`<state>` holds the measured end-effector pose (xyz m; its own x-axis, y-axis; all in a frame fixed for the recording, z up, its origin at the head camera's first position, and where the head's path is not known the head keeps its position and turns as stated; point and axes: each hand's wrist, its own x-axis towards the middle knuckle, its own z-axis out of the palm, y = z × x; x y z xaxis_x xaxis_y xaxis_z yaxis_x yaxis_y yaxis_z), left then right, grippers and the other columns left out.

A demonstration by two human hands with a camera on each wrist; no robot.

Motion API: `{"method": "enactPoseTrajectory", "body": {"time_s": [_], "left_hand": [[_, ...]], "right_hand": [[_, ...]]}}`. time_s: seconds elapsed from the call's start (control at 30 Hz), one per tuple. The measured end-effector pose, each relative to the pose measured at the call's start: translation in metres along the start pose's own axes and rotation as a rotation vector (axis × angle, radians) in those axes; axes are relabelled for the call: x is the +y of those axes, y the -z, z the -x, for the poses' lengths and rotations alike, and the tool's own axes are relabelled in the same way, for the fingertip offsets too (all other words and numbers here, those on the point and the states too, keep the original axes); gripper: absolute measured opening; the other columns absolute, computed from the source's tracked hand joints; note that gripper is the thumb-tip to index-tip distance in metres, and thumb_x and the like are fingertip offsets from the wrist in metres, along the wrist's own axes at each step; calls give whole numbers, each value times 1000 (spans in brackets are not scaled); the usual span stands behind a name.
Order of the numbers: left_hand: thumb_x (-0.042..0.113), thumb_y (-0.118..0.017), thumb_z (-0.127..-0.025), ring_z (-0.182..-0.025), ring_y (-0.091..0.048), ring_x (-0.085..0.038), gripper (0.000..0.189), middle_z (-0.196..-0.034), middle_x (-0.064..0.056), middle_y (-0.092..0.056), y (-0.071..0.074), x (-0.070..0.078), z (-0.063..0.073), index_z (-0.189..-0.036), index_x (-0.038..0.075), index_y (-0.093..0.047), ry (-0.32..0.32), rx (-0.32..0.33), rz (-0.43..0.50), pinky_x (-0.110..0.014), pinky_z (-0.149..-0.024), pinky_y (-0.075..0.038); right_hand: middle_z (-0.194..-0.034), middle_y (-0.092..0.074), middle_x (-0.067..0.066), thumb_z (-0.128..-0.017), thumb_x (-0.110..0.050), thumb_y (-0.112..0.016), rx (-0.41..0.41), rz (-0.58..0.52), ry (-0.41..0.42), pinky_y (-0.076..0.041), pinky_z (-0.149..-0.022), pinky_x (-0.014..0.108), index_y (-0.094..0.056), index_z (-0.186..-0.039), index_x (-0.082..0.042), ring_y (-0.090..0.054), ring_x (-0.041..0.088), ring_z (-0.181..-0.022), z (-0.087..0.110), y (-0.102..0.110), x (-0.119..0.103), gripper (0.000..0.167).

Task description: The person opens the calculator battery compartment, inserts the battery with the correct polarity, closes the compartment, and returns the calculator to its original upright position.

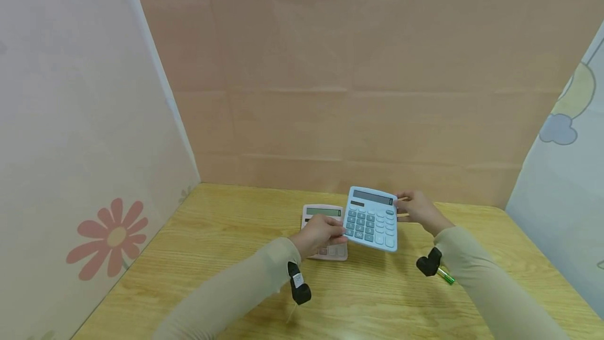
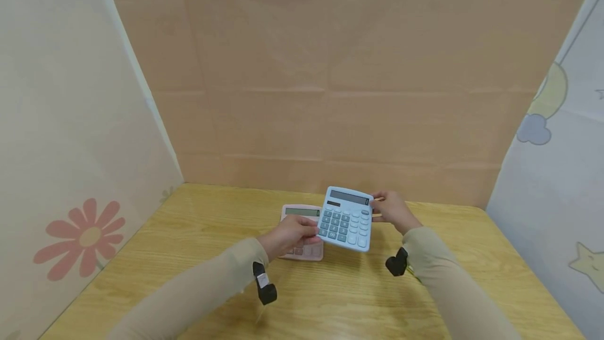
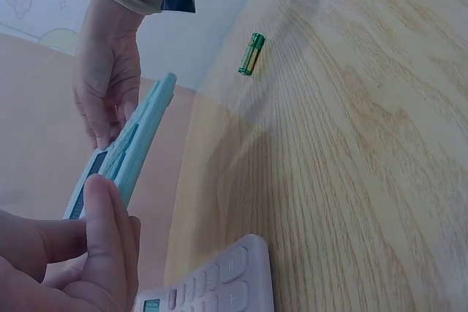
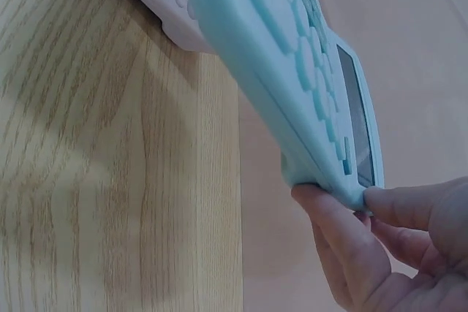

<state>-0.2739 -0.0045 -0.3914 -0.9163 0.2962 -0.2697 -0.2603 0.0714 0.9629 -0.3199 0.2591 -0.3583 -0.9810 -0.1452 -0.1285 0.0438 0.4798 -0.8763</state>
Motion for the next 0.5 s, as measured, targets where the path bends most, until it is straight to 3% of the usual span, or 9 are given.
{"method": "enactPoseTrajectory", "body": {"time_s": [0.23, 0.43, 0.5], "left_hand": [[4, -59, -95, -87, -72, -25, 35, -103, -15, -65, 0, 2, -1, -129, -3, -55, -29, 13, 16, -35, -84, -56], [2, -61, -93, -91, -70, -30, 30, -100, -15, -62, 1, 4, -2, -123, -1, -59, -67, 28, 63, -40, -87, -55], [0, -61, -93, -92, -69, -30, 29, -102, -17, -60, 1, 5, -2, -122, -2, -59, -93, 23, 93, -39, -88, -55]], "right_hand": [[-123, -53, 32, -103, -13, -45, 2, -32, 69, -55, -87, 34, -35, -134, 17, -65, 16, -96, 2, 4, 0, 44], [-111, -61, 18, -105, -18, -42, 48, 6, 110, -53, -91, 33, -38, -134, 16, -63, 7, -93, 4, 10, -3, 45], [-110, -63, 16, -106, -21, -39, 67, 29, 114, -53, -92, 33, -40, -133, 16, -62, 10, -96, 4, 11, -5, 46]]}}
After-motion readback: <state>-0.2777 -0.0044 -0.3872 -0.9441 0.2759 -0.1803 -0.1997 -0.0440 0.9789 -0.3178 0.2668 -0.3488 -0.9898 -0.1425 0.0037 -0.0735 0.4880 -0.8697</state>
